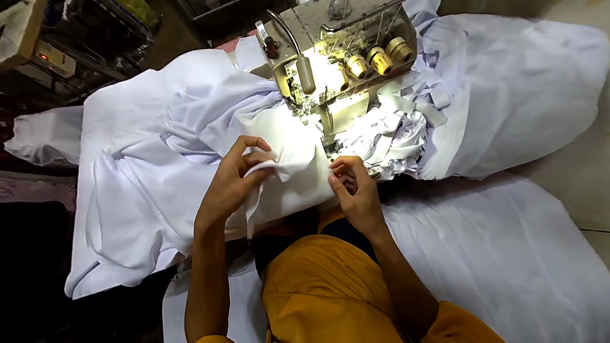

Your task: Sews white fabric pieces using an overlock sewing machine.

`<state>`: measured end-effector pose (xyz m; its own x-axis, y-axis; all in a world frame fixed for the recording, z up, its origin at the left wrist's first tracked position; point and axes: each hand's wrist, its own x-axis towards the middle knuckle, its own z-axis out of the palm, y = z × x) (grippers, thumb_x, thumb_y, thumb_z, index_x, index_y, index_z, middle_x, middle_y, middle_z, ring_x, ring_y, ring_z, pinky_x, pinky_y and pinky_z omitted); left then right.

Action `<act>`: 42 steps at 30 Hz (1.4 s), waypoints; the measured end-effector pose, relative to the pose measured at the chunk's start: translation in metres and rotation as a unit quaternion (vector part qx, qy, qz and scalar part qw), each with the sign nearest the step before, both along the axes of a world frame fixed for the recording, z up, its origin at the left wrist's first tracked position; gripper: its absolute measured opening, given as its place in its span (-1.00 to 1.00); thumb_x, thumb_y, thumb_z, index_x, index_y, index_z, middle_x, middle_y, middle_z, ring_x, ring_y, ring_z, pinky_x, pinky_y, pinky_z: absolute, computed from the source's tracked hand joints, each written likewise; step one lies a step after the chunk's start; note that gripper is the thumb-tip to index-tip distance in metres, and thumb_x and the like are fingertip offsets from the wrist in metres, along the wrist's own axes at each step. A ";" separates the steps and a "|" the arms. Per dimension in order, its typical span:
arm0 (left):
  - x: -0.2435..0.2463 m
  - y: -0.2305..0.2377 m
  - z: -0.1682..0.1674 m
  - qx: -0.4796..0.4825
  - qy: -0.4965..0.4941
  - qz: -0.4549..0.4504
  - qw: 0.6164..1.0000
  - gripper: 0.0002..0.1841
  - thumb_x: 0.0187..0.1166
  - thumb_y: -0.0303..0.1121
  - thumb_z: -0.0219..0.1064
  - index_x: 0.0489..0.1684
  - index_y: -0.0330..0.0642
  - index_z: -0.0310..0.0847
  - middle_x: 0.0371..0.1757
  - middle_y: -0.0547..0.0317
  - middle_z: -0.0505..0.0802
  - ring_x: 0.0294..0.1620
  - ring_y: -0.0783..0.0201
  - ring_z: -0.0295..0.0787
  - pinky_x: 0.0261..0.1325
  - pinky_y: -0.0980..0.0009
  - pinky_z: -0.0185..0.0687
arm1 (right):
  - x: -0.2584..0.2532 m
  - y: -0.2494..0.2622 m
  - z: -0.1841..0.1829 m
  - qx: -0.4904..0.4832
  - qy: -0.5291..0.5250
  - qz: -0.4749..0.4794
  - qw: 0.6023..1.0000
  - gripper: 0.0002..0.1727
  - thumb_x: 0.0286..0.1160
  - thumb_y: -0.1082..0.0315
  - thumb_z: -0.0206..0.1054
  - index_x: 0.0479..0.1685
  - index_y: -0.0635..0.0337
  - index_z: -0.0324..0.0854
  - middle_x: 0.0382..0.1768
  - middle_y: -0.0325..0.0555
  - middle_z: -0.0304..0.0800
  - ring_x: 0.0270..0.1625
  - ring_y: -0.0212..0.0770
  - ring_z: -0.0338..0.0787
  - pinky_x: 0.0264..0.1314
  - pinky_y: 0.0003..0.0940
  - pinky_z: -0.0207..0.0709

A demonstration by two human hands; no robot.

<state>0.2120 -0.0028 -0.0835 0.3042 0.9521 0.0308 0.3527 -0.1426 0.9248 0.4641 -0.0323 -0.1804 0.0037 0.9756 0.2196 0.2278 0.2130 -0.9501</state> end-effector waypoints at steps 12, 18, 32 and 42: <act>0.010 -0.043 -0.011 0.241 0.279 0.028 0.929 -0.74 0.66 -0.06 0.34 -0.15 -0.01 0.83 0.27 0.27 0.81 0.35 0.19 0.62 0.36 0.06 0.48 | -0.024 0.012 0.024 -0.105 0.114 0.098 0.983 -0.75 0.58 0.12 0.39 -0.14 0.09 0.86 -0.18 -0.20 0.76 -0.08 -0.36 0.76 -0.01 -0.40 0.68; 0.084 -0.089 -0.067 0.457 0.367 0.104 0.803 -0.72 0.67 -0.28 0.30 0.28 0.21 0.52 0.25 0.12 0.64 0.30 0.05 0.50 0.45 0.08 0.18 | -0.013 -0.003 0.030 -0.128 0.169 0.076 0.974 -0.66 0.67 0.22 0.28 -0.44 0.21 0.79 -0.31 -0.16 0.75 -0.23 -0.34 0.74 -0.16 -0.42 0.67; 0.048 -0.037 -0.039 0.557 0.326 0.076 0.760 -0.82 0.62 -0.41 0.30 0.10 -0.13 0.61 -0.16 -0.04 0.68 -0.42 0.09 0.51 -0.49 0.33 0.32 | -0.002 -0.007 0.030 -0.073 0.226 0.065 0.969 -0.83 0.61 0.34 0.36 -0.19 0.20 0.83 -0.12 -0.18 0.84 -0.05 -0.33 0.80 0.10 -0.39 0.73; 0.060 -0.040 -0.022 0.197 0.259 0.024 0.945 -0.44 0.88 0.09 -0.23 -0.29 -0.06 0.58 -0.61 0.33 0.55 -0.62 0.36 0.51 -0.58 0.36 0.33 | -0.005 -0.012 0.006 -0.051 0.093 0.073 0.992 -0.82 0.57 0.51 0.27 0.00 0.27 0.76 -0.08 -0.15 0.74 -0.10 -0.44 0.78 -0.02 -0.56 0.74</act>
